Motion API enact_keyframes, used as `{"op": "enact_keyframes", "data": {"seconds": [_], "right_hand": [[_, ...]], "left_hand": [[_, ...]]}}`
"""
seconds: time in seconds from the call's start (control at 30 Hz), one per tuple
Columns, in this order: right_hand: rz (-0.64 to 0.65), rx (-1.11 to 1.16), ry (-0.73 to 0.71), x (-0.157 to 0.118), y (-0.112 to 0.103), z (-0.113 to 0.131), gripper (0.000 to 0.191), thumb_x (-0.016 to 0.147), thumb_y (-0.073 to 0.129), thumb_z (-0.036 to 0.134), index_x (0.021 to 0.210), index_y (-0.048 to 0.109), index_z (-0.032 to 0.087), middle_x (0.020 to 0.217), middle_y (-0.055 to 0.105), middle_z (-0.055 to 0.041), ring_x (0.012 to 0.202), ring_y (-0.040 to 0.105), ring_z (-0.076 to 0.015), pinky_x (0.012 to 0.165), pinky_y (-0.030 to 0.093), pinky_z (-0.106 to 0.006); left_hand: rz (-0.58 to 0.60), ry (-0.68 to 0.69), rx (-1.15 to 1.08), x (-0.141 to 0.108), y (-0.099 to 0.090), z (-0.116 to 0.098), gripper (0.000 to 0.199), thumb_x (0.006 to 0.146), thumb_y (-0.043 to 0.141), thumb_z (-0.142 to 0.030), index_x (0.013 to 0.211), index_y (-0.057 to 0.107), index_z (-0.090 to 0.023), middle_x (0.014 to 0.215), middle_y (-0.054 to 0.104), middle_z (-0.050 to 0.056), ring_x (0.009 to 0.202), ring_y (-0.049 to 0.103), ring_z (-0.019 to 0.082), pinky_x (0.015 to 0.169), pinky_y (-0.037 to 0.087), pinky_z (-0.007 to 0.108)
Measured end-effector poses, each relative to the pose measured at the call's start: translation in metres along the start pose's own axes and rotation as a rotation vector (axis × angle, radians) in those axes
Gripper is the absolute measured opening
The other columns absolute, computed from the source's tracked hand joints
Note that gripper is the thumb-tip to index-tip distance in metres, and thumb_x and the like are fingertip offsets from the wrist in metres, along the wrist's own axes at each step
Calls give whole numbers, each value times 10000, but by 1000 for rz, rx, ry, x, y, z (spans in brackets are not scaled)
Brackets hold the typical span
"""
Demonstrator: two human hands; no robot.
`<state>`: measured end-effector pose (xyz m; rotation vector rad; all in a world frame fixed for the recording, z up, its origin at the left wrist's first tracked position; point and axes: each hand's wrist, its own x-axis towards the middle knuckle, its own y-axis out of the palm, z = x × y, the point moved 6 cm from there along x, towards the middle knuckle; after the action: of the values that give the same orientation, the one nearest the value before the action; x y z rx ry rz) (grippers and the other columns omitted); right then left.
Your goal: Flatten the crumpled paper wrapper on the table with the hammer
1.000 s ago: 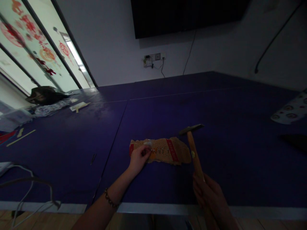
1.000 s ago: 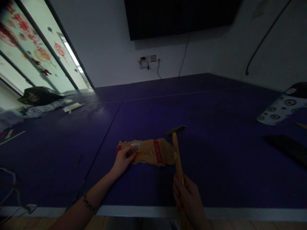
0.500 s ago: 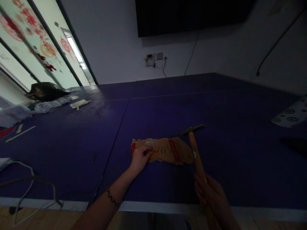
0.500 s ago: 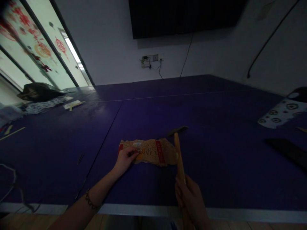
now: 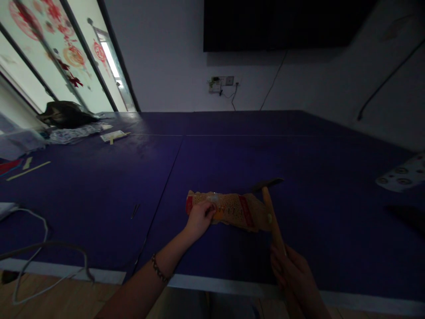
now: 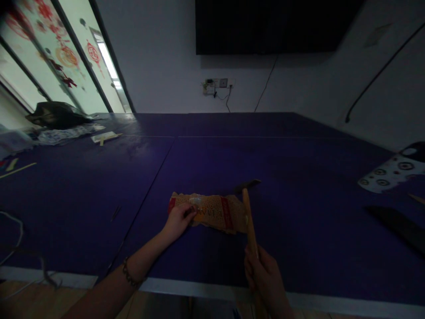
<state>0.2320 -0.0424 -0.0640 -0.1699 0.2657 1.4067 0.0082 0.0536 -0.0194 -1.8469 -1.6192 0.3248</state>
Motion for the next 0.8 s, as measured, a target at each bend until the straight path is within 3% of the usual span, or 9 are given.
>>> {"op": "enact_keyframes", "data": {"seconds": [0.8], "right_hand": [[5, -9, 38, -3, 2, 1, 403, 637, 587, 557, 670, 463, 174, 422, 374, 100, 270, 327, -29, 253, 261, -150]], "left_hand": [[24, 22, 98, -2, 1, -5, 134, 778, 429, -124, 722, 542, -169, 730, 557, 38, 740, 529, 173, 689, 411, 277]]}}
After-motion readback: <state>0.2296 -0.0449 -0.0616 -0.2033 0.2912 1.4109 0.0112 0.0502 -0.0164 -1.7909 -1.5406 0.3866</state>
